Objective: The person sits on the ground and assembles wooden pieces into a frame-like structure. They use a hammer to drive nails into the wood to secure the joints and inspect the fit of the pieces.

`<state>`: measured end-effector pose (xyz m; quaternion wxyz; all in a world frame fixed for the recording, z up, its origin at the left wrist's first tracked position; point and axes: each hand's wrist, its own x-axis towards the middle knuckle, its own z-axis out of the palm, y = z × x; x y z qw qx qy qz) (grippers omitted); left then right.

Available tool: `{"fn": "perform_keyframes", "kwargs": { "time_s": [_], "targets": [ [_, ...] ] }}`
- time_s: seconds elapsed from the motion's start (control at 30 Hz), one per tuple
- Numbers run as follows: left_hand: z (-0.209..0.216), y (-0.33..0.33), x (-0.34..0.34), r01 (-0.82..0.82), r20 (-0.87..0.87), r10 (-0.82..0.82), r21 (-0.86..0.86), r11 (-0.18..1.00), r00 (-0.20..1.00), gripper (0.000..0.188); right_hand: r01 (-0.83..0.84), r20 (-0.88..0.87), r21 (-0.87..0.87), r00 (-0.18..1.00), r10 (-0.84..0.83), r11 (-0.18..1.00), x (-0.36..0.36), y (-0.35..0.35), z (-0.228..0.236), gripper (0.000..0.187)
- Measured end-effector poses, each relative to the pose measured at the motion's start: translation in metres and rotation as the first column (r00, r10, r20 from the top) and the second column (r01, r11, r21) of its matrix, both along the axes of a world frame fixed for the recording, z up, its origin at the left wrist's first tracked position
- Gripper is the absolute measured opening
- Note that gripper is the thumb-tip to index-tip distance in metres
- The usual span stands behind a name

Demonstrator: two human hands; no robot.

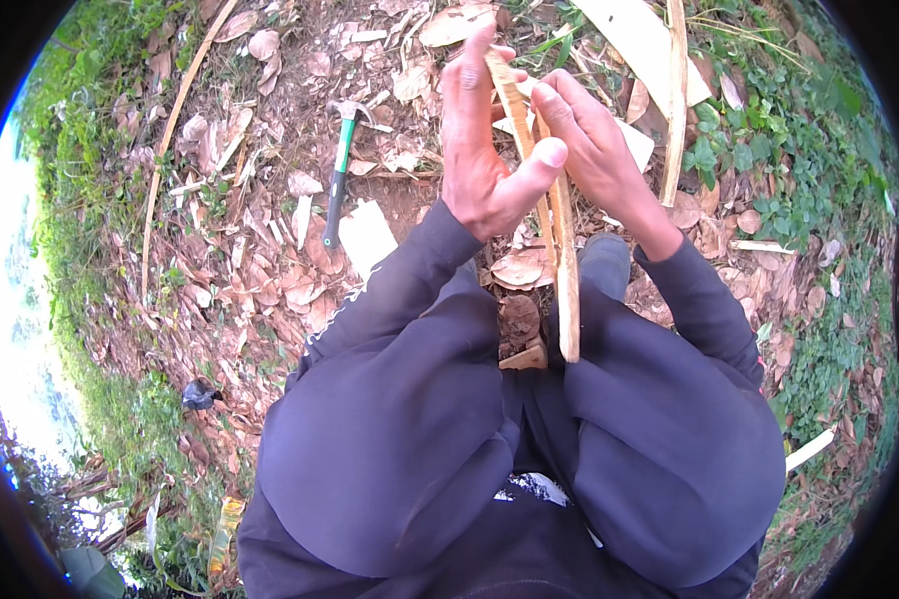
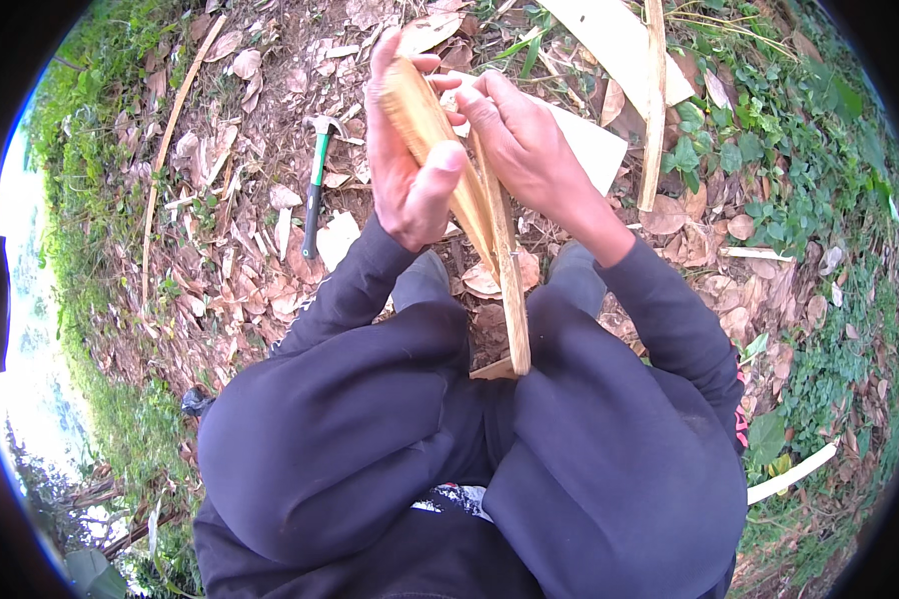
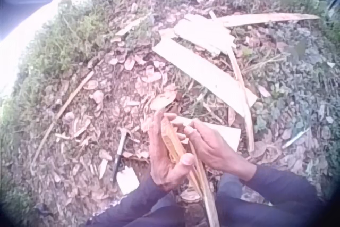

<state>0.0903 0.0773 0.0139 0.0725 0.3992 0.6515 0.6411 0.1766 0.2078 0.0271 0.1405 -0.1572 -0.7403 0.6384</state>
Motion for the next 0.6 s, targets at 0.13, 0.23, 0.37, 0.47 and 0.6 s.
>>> {"fn": "perform_keyframes", "kwargs": {
  "time_s": [0.13,0.23,0.37,0.47,0.6],
  "targets": [
    [0.03,0.007,-0.01,0.002,-0.067,0.014,0.226,0.974,0.998,0.121,0.078,0.408,-0.333,0.91,0.069,0.94,0.017,0.013,-0.029,0.031],
    [0.033,0.004,-0.02,-0.095,0.033,0.089,0.285,0.954,0.995,0.122,0.148,0.458,-0.468,0.884,0.096,0.871,0.037,0.023,-0.038,0.027],
    [0.028,-0.006,-0.034,-0.256,0.205,0.208,0.244,0.935,0.956,0.106,0.127,0.466,-0.479,0.875,0.129,0.868,0.065,0.024,-0.033,0.031],
    [0.016,-0.008,-0.043,-0.289,0.221,0.242,0.217,0.932,0.945,0.096,0.016,0.435,-0.264,0.894,0.104,0.964,0.081,0.02,-0.028,0.045],
    [-0.01,-0.011,-0.055,-0.305,0.315,0.242,0.168,0.937,0.918,0.083,-0.212,0.317,0.141,0.935,0.158,0.967,0.102,0.019,-0.037,0.058]
  ]
}}
